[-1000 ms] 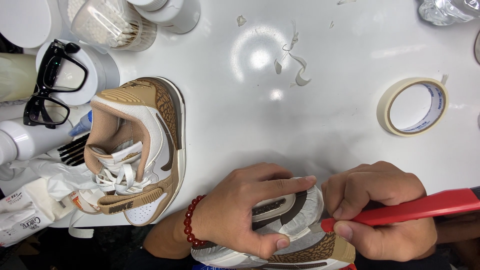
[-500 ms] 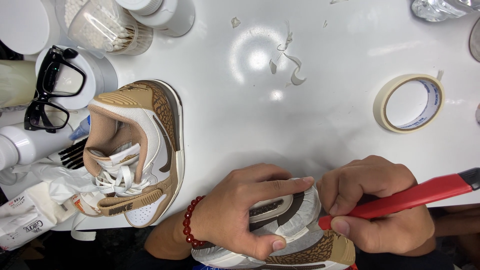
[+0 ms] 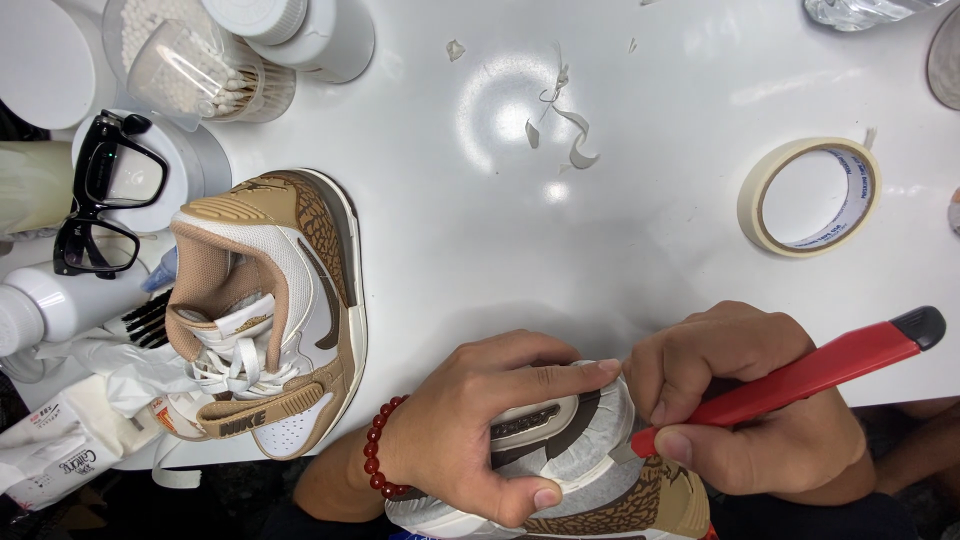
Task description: The person holds a sneaker on their lap and uses a red utility knife to trim excess material along the edge of the midsole, rotating the shoe to work around the sole. They continue trimming different sections of the shoe's sole edge throughout the clip.
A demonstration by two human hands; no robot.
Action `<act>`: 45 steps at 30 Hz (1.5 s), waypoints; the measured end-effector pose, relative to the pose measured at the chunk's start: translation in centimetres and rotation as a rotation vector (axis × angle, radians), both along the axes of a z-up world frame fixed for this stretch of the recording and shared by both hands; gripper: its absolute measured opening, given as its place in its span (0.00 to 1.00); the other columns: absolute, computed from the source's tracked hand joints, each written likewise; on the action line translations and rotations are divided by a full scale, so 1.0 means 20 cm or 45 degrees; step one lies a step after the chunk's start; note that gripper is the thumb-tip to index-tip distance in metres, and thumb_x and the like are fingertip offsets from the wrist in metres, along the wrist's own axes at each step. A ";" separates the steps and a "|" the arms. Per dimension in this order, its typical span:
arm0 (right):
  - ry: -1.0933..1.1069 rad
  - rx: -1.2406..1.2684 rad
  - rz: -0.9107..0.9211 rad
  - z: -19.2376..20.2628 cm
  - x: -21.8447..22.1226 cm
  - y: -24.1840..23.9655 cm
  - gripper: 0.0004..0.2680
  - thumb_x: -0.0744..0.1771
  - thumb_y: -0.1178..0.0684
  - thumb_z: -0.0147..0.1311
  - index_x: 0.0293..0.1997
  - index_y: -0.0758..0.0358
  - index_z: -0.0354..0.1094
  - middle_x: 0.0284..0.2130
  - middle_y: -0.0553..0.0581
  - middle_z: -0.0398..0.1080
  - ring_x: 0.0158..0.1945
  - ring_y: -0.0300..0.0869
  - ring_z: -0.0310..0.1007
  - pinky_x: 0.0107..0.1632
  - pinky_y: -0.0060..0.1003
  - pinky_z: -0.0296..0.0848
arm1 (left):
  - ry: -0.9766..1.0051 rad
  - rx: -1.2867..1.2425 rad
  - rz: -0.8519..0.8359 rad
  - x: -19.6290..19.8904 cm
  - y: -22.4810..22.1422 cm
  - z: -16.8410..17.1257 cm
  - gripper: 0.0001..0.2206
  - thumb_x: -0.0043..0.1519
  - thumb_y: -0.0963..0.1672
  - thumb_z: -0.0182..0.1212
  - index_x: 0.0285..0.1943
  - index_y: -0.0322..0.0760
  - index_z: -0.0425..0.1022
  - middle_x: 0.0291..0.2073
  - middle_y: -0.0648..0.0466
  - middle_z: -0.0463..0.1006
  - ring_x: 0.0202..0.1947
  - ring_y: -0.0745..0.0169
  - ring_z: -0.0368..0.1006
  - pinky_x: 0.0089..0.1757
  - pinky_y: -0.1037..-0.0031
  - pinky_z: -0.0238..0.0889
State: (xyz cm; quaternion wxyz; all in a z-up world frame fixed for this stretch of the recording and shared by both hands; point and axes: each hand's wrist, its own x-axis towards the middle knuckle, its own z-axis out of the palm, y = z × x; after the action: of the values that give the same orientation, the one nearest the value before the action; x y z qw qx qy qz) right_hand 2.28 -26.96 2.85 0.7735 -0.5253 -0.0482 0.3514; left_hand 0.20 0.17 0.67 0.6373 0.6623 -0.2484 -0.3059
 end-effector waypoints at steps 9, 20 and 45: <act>0.063 0.089 -0.033 -0.02 0.00 0.00 0.05 0.59 0.61 0.60 0.24 0.65 0.65 0.18 0.55 0.69 0.21 0.39 0.67 0.25 0.35 0.63 | 0.020 -0.011 -0.009 -0.01 0.00 0.01 0.34 0.59 0.56 0.59 0.70 0.33 0.70 0.53 0.41 0.77 0.49 0.51 0.79 0.48 0.69 0.75; 0.219 0.134 -0.053 -0.04 -0.01 -0.01 0.08 0.60 0.59 0.64 0.24 0.66 0.65 0.18 0.56 0.69 0.21 0.38 0.66 0.25 0.35 0.63 | 0.024 -0.023 -0.015 -0.01 0.01 0.02 0.34 0.58 0.56 0.60 0.70 0.32 0.70 0.55 0.41 0.77 0.52 0.50 0.79 0.51 0.68 0.75; 0.291 0.478 -0.220 -0.19 -0.07 -0.03 0.06 0.64 0.62 0.62 0.30 0.69 0.65 0.21 0.59 0.66 0.26 0.38 0.64 0.28 0.35 0.63 | 0.058 0.008 0.051 -0.06 0.03 0.00 0.35 0.56 0.55 0.62 0.71 0.33 0.72 0.56 0.42 0.77 0.50 0.54 0.79 0.51 0.72 0.77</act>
State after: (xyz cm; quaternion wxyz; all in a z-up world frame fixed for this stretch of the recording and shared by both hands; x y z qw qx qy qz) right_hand 0.84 -27.54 -0.90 0.8853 -0.3311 0.0205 0.3259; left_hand -0.99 0.81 0.63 0.6467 0.6620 -0.2196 -0.3089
